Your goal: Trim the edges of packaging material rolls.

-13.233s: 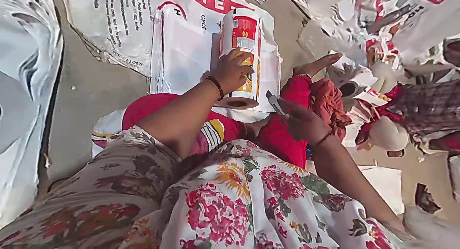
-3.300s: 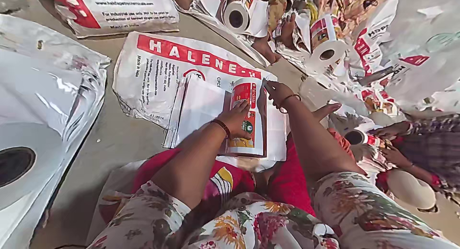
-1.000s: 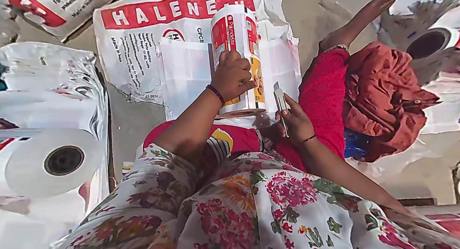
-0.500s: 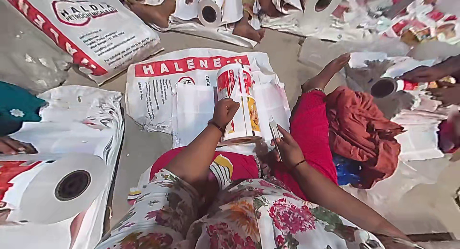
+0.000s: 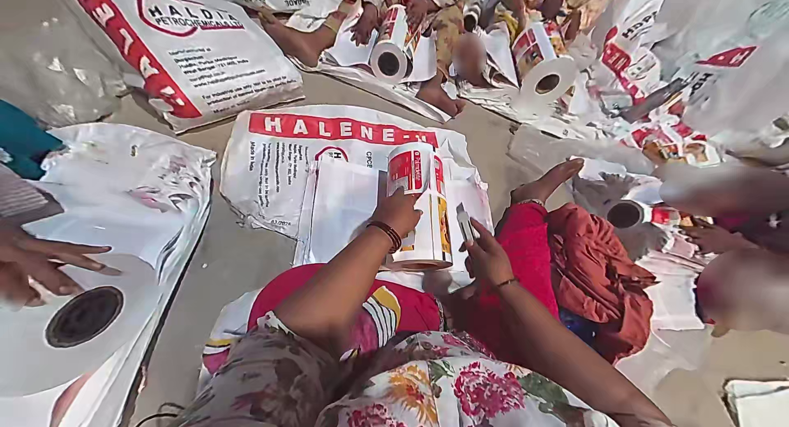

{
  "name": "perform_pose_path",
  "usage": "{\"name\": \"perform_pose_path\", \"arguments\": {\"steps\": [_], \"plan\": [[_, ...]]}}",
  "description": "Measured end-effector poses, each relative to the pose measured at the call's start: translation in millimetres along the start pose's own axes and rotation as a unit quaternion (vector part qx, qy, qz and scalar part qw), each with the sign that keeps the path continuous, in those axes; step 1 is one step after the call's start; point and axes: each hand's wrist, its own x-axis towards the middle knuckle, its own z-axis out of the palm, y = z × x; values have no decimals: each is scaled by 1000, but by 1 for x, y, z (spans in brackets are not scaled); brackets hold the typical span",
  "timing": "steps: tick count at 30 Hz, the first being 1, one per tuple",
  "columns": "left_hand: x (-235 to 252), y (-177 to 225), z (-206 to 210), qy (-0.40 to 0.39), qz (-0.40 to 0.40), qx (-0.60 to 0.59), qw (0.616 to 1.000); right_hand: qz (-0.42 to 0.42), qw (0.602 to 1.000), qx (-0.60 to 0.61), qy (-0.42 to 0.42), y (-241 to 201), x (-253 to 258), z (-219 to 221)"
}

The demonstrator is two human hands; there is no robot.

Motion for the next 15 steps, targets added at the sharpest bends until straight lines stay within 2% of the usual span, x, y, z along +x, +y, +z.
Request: {"name": "perform_pose_path", "arguments": {"steps": [4, 9, 15], "plan": [[17, -10, -19, -78, 4, -31, 996, 31, 984, -178, 2, -61, 67, 2], [21, -18, -30, -78, 0, -76, 994, 36, 958, -284, -20, -103, 158, 9], [17, -16, -35, -86, -19, -97, 991, 38, 926, -373, -44, -128, 196, 16]]}}
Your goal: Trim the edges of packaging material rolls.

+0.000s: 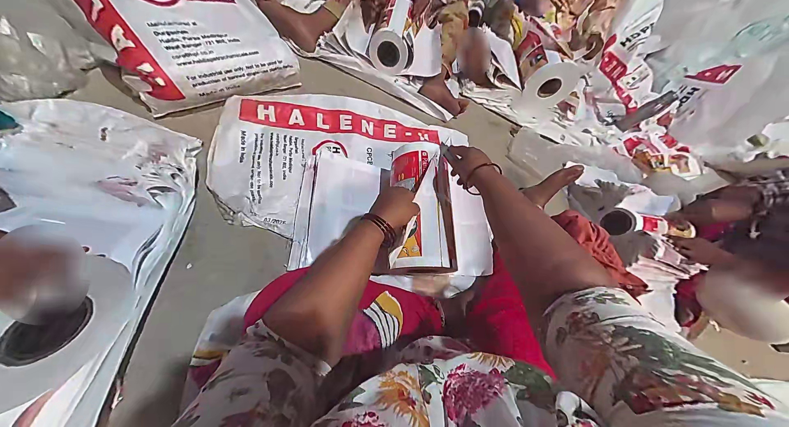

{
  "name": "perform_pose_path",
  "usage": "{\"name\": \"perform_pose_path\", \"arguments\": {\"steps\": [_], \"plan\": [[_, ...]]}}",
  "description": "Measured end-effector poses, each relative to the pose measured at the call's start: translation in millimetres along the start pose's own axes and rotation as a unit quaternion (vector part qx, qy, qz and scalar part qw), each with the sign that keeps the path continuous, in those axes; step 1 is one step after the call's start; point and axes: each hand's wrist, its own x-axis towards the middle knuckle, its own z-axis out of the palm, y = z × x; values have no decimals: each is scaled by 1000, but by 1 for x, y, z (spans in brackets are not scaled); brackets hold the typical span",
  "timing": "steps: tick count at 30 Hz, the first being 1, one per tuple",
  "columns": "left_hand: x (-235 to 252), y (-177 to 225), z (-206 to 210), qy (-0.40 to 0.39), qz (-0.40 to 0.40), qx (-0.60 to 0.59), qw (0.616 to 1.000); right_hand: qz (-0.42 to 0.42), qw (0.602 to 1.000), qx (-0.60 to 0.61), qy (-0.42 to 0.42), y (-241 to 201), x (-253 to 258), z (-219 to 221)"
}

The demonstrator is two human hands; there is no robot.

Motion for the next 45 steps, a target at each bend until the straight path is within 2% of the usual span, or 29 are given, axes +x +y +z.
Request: {"name": "perform_pose_path", "arguments": {"steps": [10, 17, 21, 24, 27, 34, 38, 41, 42, 43, 45], "plan": [[5, -2, 0, -11, 4, 4, 1000, -9, 999, -21, -24, -13, 8, -16], [7, -1, -5, -24, -1, -1, 1000, -42, 980, -150, -125, -25, -11, -31], [7, -15, -7, -24, 11, -69, 997, -47, 970, -180, -157, -28, -27, -44], [6, -28, -2, -16, 22, -167, 986, -10, 992, -102, -78, -27, -26, -48], [7, -36, -5, -25, 14, -204, 978, 6, 996, -67, -53, -27, -13, -38], [8, -42, -10, -43, 10, -246, 968, -20, 986, -146, -77, -30, 8, -26], [3, -53, -15, -84, 40, -347, 933, -38, 974, -179, -134, -31, -13, -31], [-4, -56, -17, -110, 74, -429, 893, -72, 968, -157, -183, -29, -43, -21], [-6, -55, -17, -110, 74, -443, 887, -64, 973, -133, -176, -30, -53, -15], [-8, -54, -19, -103, 64, -441, 889, -38, 984, -87, -150, -32, -62, -7], [-15, -46, -21, -73, 20, -380, 922, 16, 998, 51, -45, -20, -72, 10]]}}
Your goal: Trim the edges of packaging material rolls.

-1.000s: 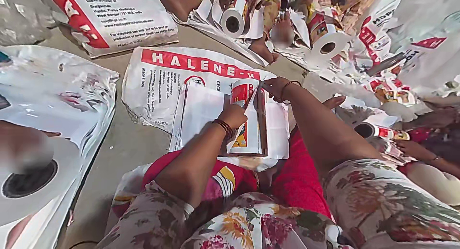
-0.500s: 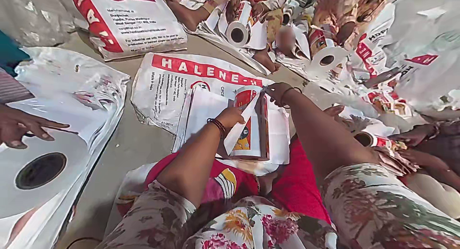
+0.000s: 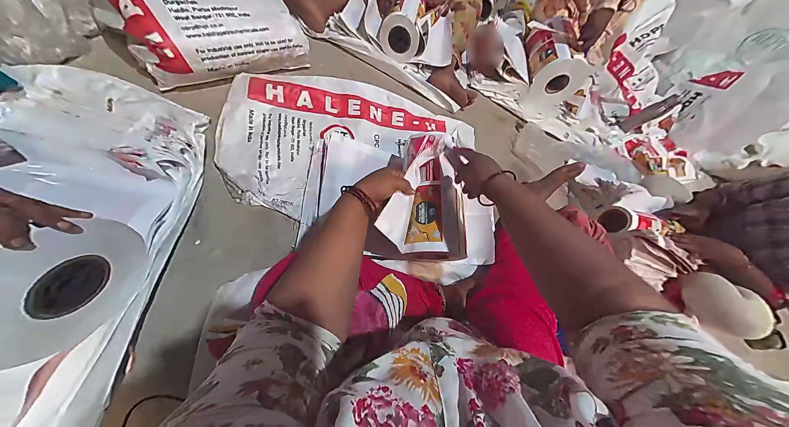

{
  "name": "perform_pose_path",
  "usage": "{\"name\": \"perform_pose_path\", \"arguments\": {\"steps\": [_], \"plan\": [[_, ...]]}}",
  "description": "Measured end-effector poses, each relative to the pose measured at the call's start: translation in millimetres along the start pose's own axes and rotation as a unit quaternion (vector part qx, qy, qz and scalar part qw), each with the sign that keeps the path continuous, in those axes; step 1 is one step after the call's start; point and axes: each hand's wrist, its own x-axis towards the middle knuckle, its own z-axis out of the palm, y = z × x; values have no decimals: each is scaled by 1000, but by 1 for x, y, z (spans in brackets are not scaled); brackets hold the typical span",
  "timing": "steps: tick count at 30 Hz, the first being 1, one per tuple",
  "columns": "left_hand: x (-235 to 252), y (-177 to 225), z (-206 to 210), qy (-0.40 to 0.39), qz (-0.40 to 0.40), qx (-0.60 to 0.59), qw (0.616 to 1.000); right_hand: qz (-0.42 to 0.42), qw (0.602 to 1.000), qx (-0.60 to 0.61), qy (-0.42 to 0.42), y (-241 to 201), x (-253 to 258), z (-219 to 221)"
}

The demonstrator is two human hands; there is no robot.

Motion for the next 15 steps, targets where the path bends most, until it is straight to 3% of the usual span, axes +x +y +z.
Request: {"name": "perform_pose_path", "arguments": {"steps": [2, 4, 9, 11, 13, 15], "plan": [[-3, 10, 1, 51, -24, 135, 989, 16, 975, 186, 117, 22, -3, 14], [-8, 15, -3, 79, -43, 241, 966, -18, 924, 335, 181, 44, -8, 38], [-21, 2, -39, 163, -160, 411, 882, -80, 852, 491, 163, 67, -29, 96], [-20, -26, -59, 165, -231, 435, 854, -85, 834, 523, 157, 72, -24, 101], [-8, -64, -76, 119, -305, 469, 820, -83, 817, 546, 165, 74, -18, 101], [4, -87, -86, 155, -350, 473, 794, -80, 811, 559, 154, 75, -16, 98]]}}
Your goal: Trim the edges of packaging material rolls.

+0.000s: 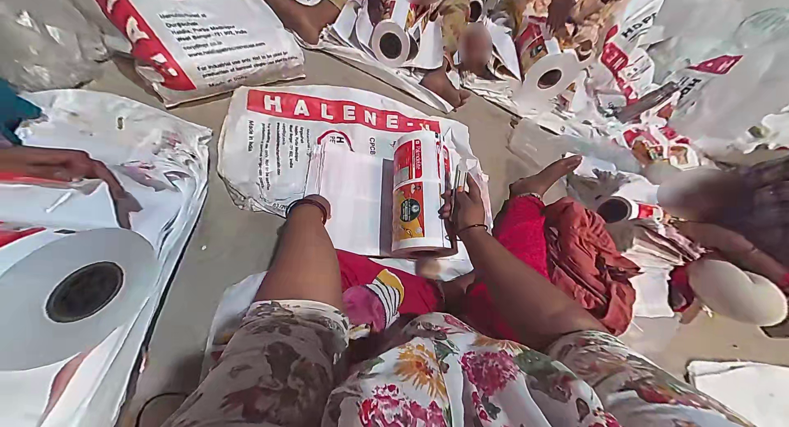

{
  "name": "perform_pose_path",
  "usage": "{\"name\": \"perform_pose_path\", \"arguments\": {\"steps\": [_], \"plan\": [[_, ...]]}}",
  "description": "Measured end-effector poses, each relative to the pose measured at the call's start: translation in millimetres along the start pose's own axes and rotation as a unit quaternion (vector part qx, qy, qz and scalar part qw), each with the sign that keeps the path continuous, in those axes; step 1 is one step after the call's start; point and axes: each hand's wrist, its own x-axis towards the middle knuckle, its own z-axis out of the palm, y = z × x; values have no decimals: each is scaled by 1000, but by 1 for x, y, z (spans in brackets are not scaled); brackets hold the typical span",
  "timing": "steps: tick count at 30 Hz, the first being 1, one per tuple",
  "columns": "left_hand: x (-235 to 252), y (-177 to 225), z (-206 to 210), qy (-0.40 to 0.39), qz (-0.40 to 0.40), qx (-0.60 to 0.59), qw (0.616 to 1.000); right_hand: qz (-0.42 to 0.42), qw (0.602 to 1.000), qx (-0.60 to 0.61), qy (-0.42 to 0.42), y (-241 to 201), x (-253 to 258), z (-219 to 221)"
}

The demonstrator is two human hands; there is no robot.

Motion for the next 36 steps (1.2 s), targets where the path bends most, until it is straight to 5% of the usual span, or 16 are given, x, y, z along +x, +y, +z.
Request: {"name": "perform_pose_path", "arguments": {"steps": [2, 5, 7, 9, 11, 20, 32, 36], "plan": [[-13, 2, -6, 142, -71, -121, 980, 23, 1000, 9, 0, -3, -1, -2], [-53, 35, -38, 335, 79, -228, 911, 45, 993, -104, 14, -14, 19, -5], [-66, 67, -36, 349, 266, -232, 868, 25, 975, -220, 35, -23, 51, -6], [-59, 96, -19, 275, 433, -254, 820, 18, 949, -310, 48, -35, 87, -1], [-51, 117, 1, 195, 488, -254, 812, 32, 926, -373, 46, -48, 119, 9], [-52, 140, 34, 196, 544, -48, 815, 82, 749, -656, -54, -88, 160, 68], [-53, 140, 30, 165, 520, -63, 836, 75, 738, -670, -27, -82, 162, 67], [-58, 137, 32, 171, 511, -77, 839, 87, 778, -623, -19, -74, 153, 51]]}}
